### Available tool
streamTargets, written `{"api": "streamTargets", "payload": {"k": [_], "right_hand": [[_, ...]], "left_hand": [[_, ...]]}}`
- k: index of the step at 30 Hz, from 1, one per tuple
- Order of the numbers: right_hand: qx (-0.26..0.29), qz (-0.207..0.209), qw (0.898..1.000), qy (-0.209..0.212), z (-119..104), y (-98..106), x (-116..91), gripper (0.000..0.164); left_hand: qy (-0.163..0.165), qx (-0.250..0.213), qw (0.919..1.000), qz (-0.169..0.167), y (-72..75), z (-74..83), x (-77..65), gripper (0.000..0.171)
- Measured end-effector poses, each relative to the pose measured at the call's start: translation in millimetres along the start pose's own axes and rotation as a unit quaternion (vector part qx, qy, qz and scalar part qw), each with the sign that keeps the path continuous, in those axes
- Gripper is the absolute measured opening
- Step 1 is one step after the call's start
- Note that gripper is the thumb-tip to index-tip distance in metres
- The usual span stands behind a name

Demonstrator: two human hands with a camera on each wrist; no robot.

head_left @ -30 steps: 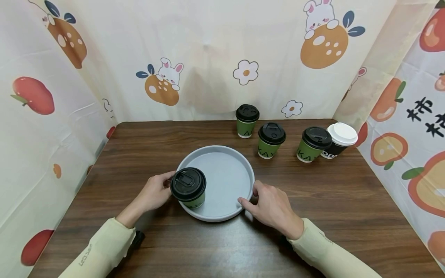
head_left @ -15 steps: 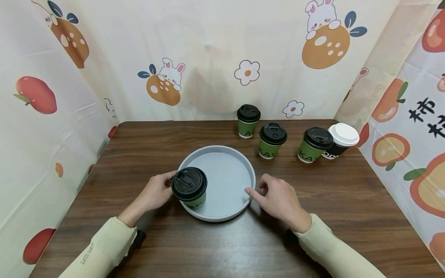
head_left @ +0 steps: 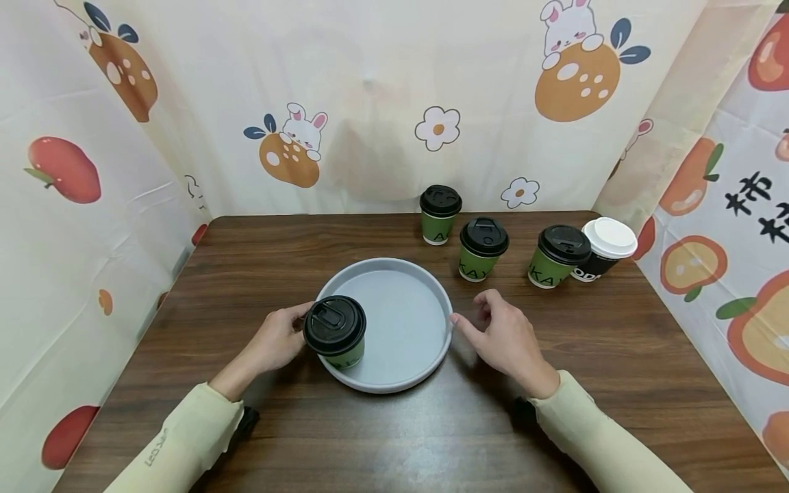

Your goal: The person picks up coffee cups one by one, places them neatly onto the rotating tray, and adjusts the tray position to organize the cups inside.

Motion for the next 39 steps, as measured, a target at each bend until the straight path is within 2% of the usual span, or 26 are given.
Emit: {"api": "streamTargets", "payload": {"k": [12,27,39], "right_hand": [[0.078,0.045,0.995,-0.031,18,10,14,0.061],[0.092,0.078,0.992,-0.038,25,21,24,0.070],[0.096,0.072,0.991,-0.051,29,20,31,0.076]], "left_hand": [[-0.001,-0.002,1.0000,0.002,0.1,-0.4,0.2,0.041],[-0.002,-0.007,1.0000,0.004,0.1,0.9,0.4,0.041],[0.004,-0.002,1.0000,0.002,-0.1,-0.5,0.5,0.043]]}}
Point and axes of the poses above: each hand's wrist, its own x-axis towards the middle knuckle, its own y-axis out of the back of the hand, z = x × y, the point moved 9 cm from there along x, towards the middle knuckle, and after that the axes turned 7 degrees about -y, right-handed, at the moved point
